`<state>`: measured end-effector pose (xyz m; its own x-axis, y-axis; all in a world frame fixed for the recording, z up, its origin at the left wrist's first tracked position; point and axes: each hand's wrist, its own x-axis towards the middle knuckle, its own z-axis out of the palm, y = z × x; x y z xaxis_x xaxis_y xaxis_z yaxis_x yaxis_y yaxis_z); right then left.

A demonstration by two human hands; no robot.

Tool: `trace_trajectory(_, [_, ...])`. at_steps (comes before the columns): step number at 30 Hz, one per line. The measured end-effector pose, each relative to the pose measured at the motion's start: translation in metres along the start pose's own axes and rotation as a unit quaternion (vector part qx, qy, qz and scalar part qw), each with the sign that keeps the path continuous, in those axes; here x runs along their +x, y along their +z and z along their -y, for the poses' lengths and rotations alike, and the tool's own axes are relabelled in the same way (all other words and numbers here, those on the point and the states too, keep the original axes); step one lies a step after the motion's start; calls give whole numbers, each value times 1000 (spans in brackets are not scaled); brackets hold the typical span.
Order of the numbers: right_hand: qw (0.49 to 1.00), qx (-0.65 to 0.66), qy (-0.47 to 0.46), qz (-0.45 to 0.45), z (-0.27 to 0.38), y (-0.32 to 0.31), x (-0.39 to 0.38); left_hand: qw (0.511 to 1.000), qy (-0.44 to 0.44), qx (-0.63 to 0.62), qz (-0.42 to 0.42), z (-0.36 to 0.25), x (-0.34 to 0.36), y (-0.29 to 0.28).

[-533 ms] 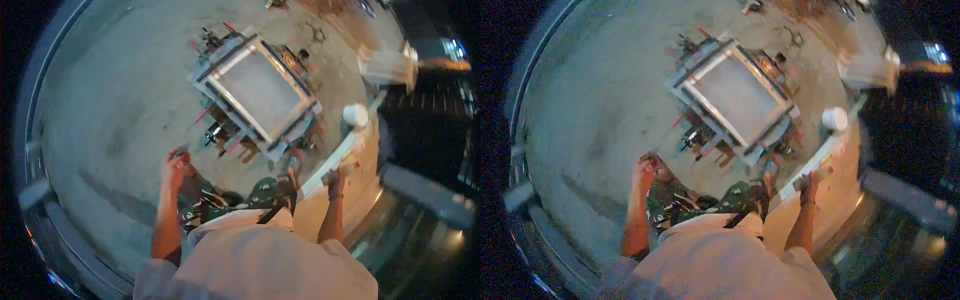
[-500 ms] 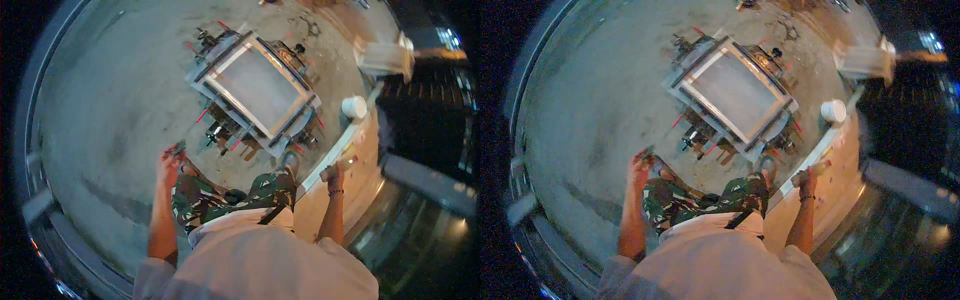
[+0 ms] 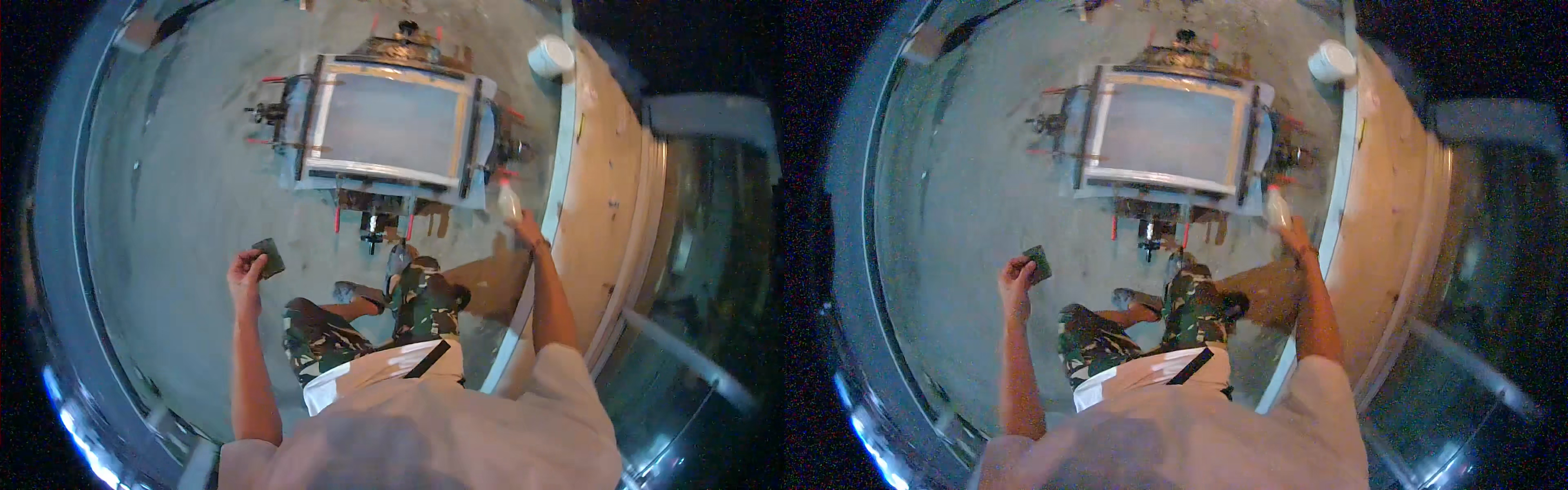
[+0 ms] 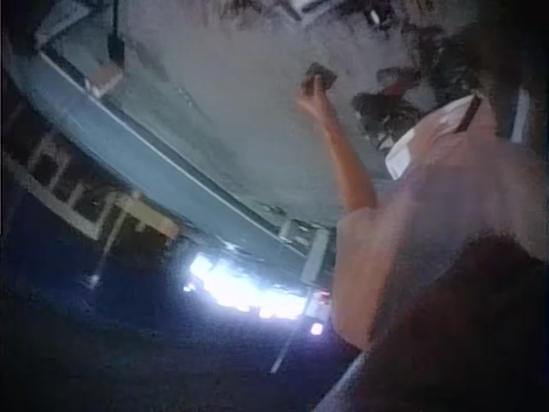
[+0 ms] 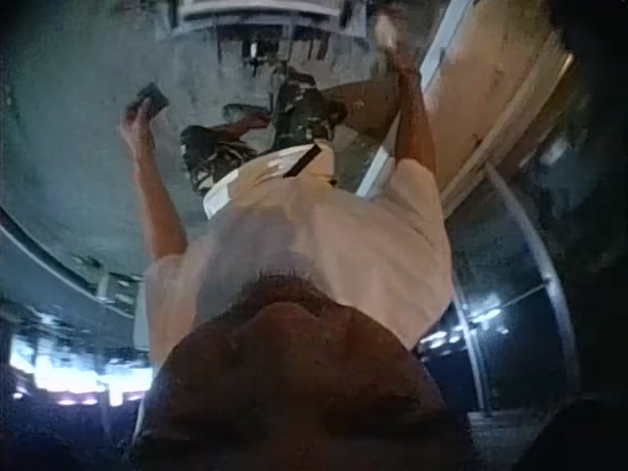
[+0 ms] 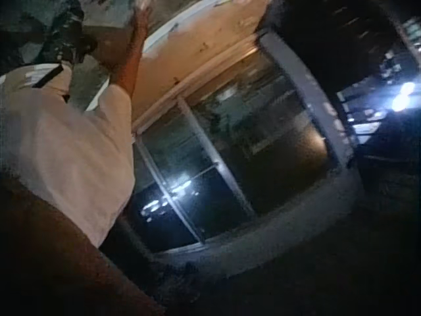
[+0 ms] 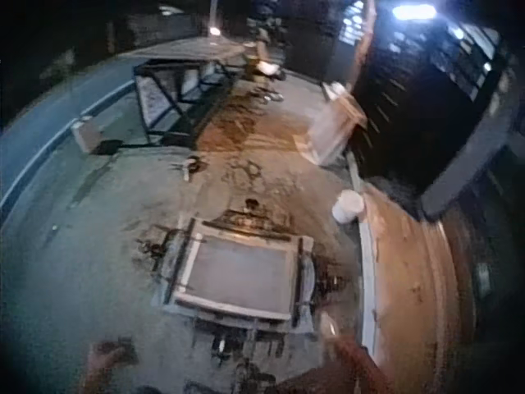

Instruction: The person applies liquid adhesive from a bottle onto the edges of a screen printing frame and spreads it along the mesh borders using a small scraper.

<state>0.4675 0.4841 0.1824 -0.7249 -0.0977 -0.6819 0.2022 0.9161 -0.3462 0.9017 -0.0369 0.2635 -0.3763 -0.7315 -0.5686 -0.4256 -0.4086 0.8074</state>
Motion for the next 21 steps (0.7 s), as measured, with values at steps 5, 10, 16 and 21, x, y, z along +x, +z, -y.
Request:
trace_trajectory(5, [980,-196,-14,6,16,30,85,975,5,167,143,42,57,110])
trace_trajectory(10, [935,-350,45,45,28,71,144,905,99,255,327,103,131,203])
trace_trajectory(16, [901,-426,43,-65,15,153,205,783,103,329,518,159,220,267])
trace_trajectory(21, [899,-418,81,-99,7,198,247,734,203,313,568,229,269,294])
